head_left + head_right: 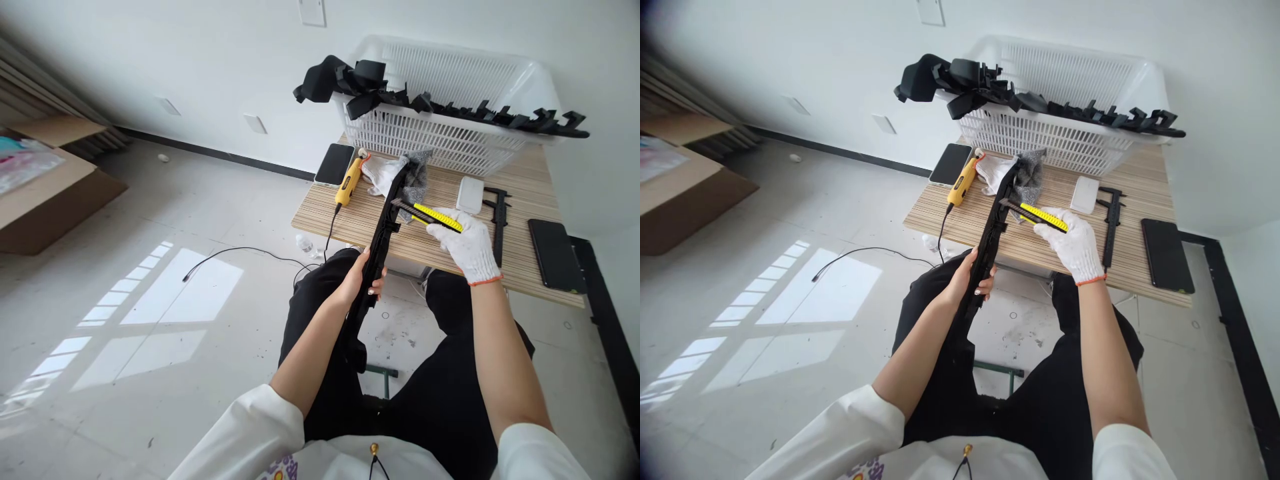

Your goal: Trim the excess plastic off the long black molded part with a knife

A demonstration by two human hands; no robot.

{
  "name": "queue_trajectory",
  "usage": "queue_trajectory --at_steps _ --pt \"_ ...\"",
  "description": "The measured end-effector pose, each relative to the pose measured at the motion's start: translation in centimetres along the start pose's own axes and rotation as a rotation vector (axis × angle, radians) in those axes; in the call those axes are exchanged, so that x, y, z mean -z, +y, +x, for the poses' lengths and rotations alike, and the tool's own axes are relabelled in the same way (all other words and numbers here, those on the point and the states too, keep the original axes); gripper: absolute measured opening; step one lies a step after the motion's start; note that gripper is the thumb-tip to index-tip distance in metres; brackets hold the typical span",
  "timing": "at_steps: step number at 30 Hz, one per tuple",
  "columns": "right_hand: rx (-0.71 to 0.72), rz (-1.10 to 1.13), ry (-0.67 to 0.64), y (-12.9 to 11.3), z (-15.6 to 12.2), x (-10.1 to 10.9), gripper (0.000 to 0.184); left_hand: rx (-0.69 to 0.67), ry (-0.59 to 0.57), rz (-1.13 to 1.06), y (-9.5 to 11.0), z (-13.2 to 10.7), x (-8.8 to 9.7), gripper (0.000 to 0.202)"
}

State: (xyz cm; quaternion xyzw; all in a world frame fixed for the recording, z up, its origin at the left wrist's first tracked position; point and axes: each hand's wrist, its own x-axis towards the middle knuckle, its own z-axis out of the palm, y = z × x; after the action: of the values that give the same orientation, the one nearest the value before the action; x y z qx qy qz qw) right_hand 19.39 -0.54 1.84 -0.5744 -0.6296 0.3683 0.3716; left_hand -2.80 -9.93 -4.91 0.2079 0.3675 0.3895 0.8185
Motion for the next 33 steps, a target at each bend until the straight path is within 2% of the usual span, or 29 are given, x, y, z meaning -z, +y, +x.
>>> queue_trajectory --at_steps 5,8,11,14,17,20,24,26,30,33 --pt "-0.037 -0.008 -0.048 -0.40 -0.24 0.10 0.047 0.020 0.032 -0.018 0.40 -0.86 -0.41 0.069" --pt "-0.033 -0.010 -0.023 -0.39 -0.32 0.06 0.045 0.036 0.026 -0.020 0.51 -1.06 -0.32 0.069" --pt "-0.026 -0.009 -0.080 -0.31 -0.38 -0.02 0.047 0.046 0.022 -0.023 0.54 -1.02 -0.27 0.070" --pt "-0.018 0.002 -0.045 -0.28 -0.41 -0.02 0.047 0.056 0.025 -0.028 0.55 -0.99 -0.34 0.071" --pt "-0.005 -0.012 -0.088 -0.17 -0.38 0.03 0.047 0.050 0.025 -0.018 0.48 -1.03 -0.35 0.070" --pt "-0.032 0.012 -0.046 0.06 -0.36 0.03 0.050 0.019 0.014 -0.012 0.32 -1.03 -0.23 0.069" --pt "-0.054 0.047 -0.116 0.12 -0.48 -0.03 0.050 0.030 0.027 -0.001 0.25 -0.94 -0.10 0.070" --pt "-0.060 0.059 -0.072 -0.03 -0.56 -0.06 0.048 0.043 0.023 0.000 0.31 -0.91 -0.08 0.070" --pt "-0.080 0.061 -0.127 -0.39 -0.64 -0.06 0.047 0.037 0.016 0.007 0.37 -0.93 0.02 0.069" --pt "-0.099 0.093 -0.096 -0.45 -0.62 0.01 0.047 0.034 0.001 0.007 0.31 -0.92 0.17 0.068"
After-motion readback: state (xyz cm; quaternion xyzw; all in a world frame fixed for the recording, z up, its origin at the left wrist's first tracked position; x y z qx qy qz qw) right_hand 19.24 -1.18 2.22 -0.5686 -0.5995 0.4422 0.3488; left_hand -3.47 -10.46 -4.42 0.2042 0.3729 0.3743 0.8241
